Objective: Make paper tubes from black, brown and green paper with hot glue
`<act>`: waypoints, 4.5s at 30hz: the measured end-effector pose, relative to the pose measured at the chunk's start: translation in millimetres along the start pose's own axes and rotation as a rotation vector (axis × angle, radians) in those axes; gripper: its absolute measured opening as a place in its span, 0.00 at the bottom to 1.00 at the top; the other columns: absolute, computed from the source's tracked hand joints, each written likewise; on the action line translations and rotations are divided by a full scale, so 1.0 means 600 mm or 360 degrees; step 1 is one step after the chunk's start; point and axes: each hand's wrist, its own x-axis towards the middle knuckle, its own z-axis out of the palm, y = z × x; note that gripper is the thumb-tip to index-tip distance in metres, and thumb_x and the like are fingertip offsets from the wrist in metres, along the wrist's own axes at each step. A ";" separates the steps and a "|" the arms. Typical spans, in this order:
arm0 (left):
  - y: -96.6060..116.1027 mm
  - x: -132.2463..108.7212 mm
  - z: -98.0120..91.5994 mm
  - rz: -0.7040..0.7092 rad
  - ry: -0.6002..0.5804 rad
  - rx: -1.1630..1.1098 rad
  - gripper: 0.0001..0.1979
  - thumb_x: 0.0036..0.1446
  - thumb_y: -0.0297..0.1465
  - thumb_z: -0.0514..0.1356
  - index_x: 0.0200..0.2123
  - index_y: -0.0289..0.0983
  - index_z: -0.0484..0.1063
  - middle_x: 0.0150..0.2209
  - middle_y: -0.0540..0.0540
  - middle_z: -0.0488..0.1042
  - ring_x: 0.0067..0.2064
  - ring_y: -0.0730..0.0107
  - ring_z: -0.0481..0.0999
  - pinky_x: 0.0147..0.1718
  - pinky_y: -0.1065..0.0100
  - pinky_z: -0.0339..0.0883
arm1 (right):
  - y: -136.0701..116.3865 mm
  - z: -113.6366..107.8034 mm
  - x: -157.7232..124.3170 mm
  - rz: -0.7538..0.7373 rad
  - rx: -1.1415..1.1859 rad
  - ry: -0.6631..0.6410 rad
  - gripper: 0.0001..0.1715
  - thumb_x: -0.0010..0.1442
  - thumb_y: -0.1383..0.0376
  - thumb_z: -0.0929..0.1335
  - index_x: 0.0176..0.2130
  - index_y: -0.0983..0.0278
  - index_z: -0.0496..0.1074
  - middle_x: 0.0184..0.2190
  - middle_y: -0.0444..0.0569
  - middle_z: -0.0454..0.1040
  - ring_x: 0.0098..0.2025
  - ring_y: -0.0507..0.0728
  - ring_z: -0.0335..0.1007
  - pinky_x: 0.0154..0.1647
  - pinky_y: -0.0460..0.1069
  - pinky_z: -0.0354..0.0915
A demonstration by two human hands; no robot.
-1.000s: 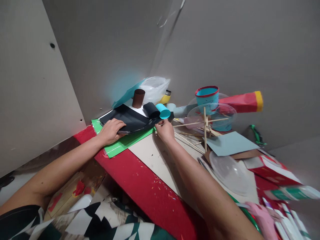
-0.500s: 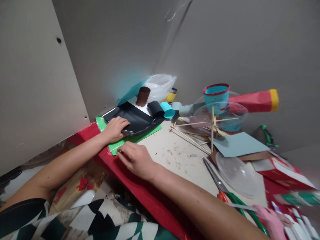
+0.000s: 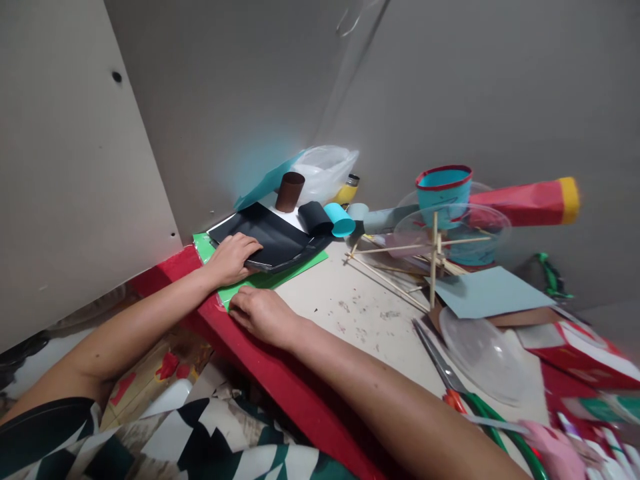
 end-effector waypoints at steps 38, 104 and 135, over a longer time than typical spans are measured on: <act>-0.011 0.006 0.001 0.0011 0.0015 -0.0039 0.24 0.54 0.44 0.62 0.50 0.37 0.71 0.50 0.40 0.74 0.50 0.53 0.68 0.46 0.57 0.59 | 0.012 -0.058 -0.056 0.0029 0.0235 -0.0225 0.08 0.63 0.71 0.61 0.32 0.62 0.63 0.30 0.46 0.66 0.29 0.53 0.60 0.33 0.47 0.58; 0.079 -0.096 -0.040 -0.0002 -0.0206 -0.1299 0.07 0.59 0.28 0.59 0.30 0.35 0.76 0.29 0.47 0.76 0.32 0.70 0.74 0.34 0.69 0.66 | -0.039 -0.015 -0.069 0.1539 0.2414 0.0695 0.14 0.58 0.74 0.67 0.22 0.68 0.69 0.16 0.43 0.72 0.12 0.45 0.59 0.09 0.39 0.55; 0.075 -0.104 -0.027 0.0207 -0.0012 -0.1029 0.06 0.58 0.30 0.62 0.39 0.35 0.76 0.32 0.45 0.74 0.34 0.68 0.72 0.33 0.68 0.66 | -0.035 -0.021 -0.075 0.1454 0.2512 0.0585 0.16 0.59 0.73 0.65 0.21 0.68 0.71 0.14 0.44 0.73 0.09 0.46 0.60 0.07 0.38 0.57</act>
